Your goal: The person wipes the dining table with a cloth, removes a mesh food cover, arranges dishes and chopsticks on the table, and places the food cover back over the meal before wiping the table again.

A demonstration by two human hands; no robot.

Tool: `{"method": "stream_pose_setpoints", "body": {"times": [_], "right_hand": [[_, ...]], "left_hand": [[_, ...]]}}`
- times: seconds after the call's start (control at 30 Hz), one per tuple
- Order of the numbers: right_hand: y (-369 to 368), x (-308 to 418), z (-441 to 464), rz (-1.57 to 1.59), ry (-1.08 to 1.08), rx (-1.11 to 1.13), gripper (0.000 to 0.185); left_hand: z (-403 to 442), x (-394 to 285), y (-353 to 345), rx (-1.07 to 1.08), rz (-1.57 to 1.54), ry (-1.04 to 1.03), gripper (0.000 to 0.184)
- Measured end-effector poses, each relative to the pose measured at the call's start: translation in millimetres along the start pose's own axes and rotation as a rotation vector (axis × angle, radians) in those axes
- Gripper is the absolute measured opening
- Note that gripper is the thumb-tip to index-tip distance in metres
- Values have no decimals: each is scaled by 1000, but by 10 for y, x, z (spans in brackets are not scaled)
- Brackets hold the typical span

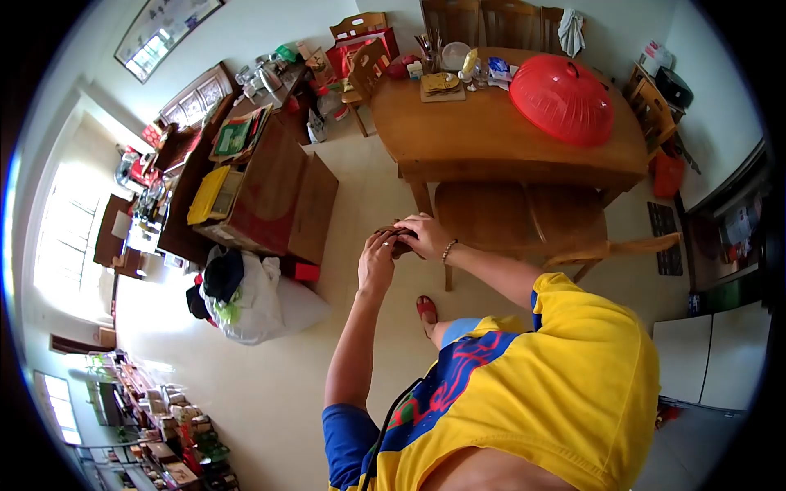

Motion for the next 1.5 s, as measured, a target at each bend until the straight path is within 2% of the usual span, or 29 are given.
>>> {"method": "stream_pose_setpoints", "body": {"times": [0.1, 0.13, 0.33, 0.4, 0.5, 0.6, 0.77, 0.83, 0.9, 0.93, 0.97, 1.0, 1.13, 1.23, 1.33, 1.5], "right_hand": [[-86, -323, 315, -20, -55, -39, 28], [-104, -427, 415, -39, -95, -69, 28], [-172, -1051, 1010, 9, -323, -154, 29], [-130, -1301, 1121, -109, -292, -215, 27], [-112, -1754, 1278, -127, -361, -259, 29], [-38, -2191, 1383, -171, -408, -261, 27], [94, -2912, 1738, -253, -472, -337, 22], [112, -3268, 1910, -239, -542, -277, 29], [23, -3541, 2104, -352, -501, -194, 47], [-43, -3711, 2149, -339, -665, -34, 63], [-79, -3818, 2187, -344, -696, -43, 63], [-145, -3897, 2193, -417, -747, 14, 66], [-463, -4156, 2166, -550, -818, 140, 70], [-625, -4118, 2280, -619, -908, 247, 74], [-620, -4186, 2412, -692, -894, 188, 76], [-525, -4609, 2867, -651, -852, 199, 75]], "left_hand": [[453, 309, -156, 30, 15, -78, 27], [613, 411, -200, 60, -11, -118, 34], [1609, 892, -493, 199, 47, -238, 32], [1892, 975, -700, 218, 34, -270, 32], [2321, 1060, -977, 263, -17, -268, 32], [2677, 1159, -1383, 314, 21, -378, 35], [3449, 1285, -1867, 391, 19, -427, 35], [3810, 1384, -2052, 371, 37, -484, 36], [4103, 1511, -2261, 434, 64, -479, 36], [4269, 1582, -2344, 348, 82, -437, 40], [4422, 1616, -2376, 265, 95, -392, 44], [4499, 1678, -2451, 362, 57, -340, 58], [4637, 1887, -2868, 466, -57, -362, 70], [4667, 2064, -3093, 565, 3, -284, 66], [4793, 2240, -3255, 617, 23, -319, 66], [5380, 2508, -3420, 582, 41, -344, 67]]}}
Point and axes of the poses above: each hand's wrist, its own z-axis towards the middle knuckle, its own y-axis out of the back of the hand, x = y × z, the point moved 5 cm from there along z, towards the middle knuckle, and after that the axes turned 6 degrees about y, right-handed, at the moved point
